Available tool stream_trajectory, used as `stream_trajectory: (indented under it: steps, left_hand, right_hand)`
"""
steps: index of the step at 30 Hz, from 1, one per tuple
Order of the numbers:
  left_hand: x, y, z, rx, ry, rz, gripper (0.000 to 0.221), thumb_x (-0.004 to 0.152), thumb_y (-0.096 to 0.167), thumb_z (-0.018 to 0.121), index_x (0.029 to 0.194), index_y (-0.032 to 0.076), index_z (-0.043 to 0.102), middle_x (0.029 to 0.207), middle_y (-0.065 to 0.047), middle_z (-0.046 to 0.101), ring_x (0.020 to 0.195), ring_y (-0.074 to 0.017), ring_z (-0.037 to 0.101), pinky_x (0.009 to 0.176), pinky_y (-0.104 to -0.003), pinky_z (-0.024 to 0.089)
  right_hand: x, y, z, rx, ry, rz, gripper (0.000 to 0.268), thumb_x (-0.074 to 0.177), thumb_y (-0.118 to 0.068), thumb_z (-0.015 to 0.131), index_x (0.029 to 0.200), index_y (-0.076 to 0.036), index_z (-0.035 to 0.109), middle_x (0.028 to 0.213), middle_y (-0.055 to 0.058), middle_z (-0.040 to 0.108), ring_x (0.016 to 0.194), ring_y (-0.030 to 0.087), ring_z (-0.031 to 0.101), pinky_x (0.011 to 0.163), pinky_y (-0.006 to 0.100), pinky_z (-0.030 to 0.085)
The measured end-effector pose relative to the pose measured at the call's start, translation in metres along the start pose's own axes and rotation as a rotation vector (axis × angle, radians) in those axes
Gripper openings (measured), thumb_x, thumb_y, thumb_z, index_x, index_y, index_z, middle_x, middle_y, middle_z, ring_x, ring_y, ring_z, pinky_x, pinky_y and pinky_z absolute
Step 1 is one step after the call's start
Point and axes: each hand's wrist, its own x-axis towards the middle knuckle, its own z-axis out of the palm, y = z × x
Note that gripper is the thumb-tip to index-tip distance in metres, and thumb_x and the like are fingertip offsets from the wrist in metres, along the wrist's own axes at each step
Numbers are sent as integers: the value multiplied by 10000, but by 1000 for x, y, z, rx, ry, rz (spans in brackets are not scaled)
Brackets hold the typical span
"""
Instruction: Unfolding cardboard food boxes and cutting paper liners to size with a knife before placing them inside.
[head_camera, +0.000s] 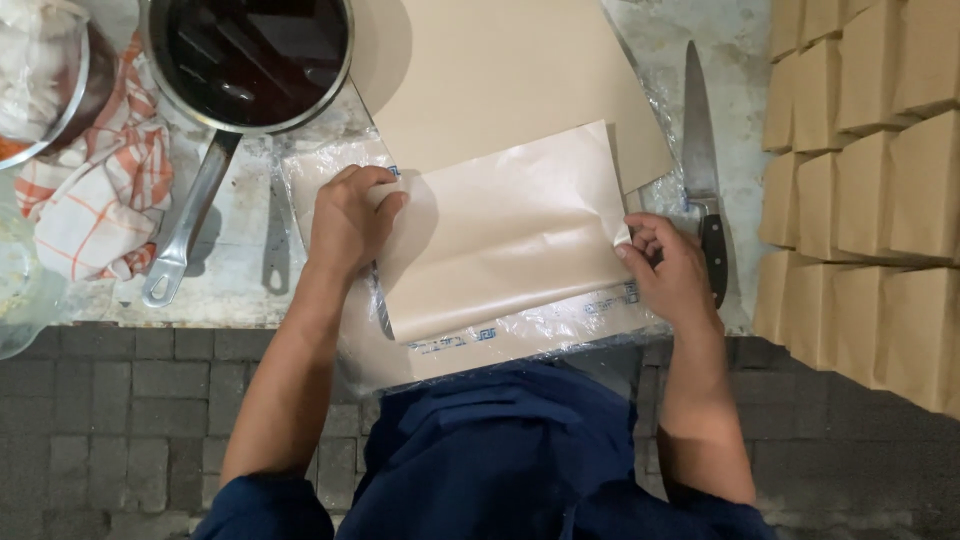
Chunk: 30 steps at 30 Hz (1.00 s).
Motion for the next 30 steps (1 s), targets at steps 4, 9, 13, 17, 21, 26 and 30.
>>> stream_trajectory:
  steps: [4, 9, 13, 17, 21, 26, 30]
  left_hand:
    - [-7, 17, -9, -21, 44, -17, 272, 818, 60, 816, 1068, 40, 712, 951, -129, 659, 926, -332, 698, 812, -373, 596]
    - [-11, 11, -3, -19, 131, 77, 225, 832, 77, 810, 1038, 34, 730, 949, -120, 628, 930, -317, 676, 805, -348, 598]
    - [-18, 5, 2, 65, 223, 248, 184, 877, 128, 783, 1039, 49, 747, 942, -86, 605, 941, -281, 638, 789, -302, 587]
    - [-19, -13, 13, 123, 275, 368, 187, 944, 203, 707, 1056, 57, 739, 962, -92, 605, 977, -294, 601, 814, -301, 550]
    - [-17, -12, 14, 98, 284, 415, 186, 955, 175, 671, 1066, 35, 724, 981, -113, 596, 977, -330, 585, 832, -347, 532]
    - [-19, -15, 15, 81, 231, 416, 201, 946, 150, 670, 1110, 45, 719, 1039, -91, 602, 1036, -322, 568, 908, -360, 508]
    - [-18, -12, 13, 43, 249, 407, 194, 931, 123, 698, 1106, 46, 727, 1021, -95, 636, 1037, -323, 574, 926, -373, 501]
  right_hand:
    - [-3, 15, 5, 4, -10, -9, 327, 900, -125, 738, 1213, -80, 656, 813, 92, 669, 757, 275, 629, 755, 405, 501]
    - [-2, 13, 4, -5, -15, -69, 339, 884, -111, 737, 1210, -72, 654, 821, 92, 657, 751, 264, 612, 748, 395, 501]
    - [-2, 4, 0, -62, -34, -132, 415, 832, -53, 744, 1234, -34, 641, 888, 141, 629, 794, 308, 609, 771, 438, 503]
    - [-4, -68, -9, -290, -72, -18, 436, 887, -86, 671, 1316, -61, 596, 1187, 160, 568, 1093, 401, 562, 990, 550, 396]
    - [13, -103, 9, -381, 5, -241, 556, 853, -220, 752, 1359, -79, 569, 1367, 160, 483, 1274, 380, 478, 1051, 516, 346]
    - [50, -140, 37, -356, -249, -255, 773, 863, -446, 709, 1468, -48, 439, 1539, 263, 329, 1423, 471, 271, 1112, 613, 187]
    - [71, -145, 47, -475, -606, 28, 988, 797, -623, 673, 1564, -153, 262, 1630, 222, 85, 1488, 471, -6, 1079, 745, 29]
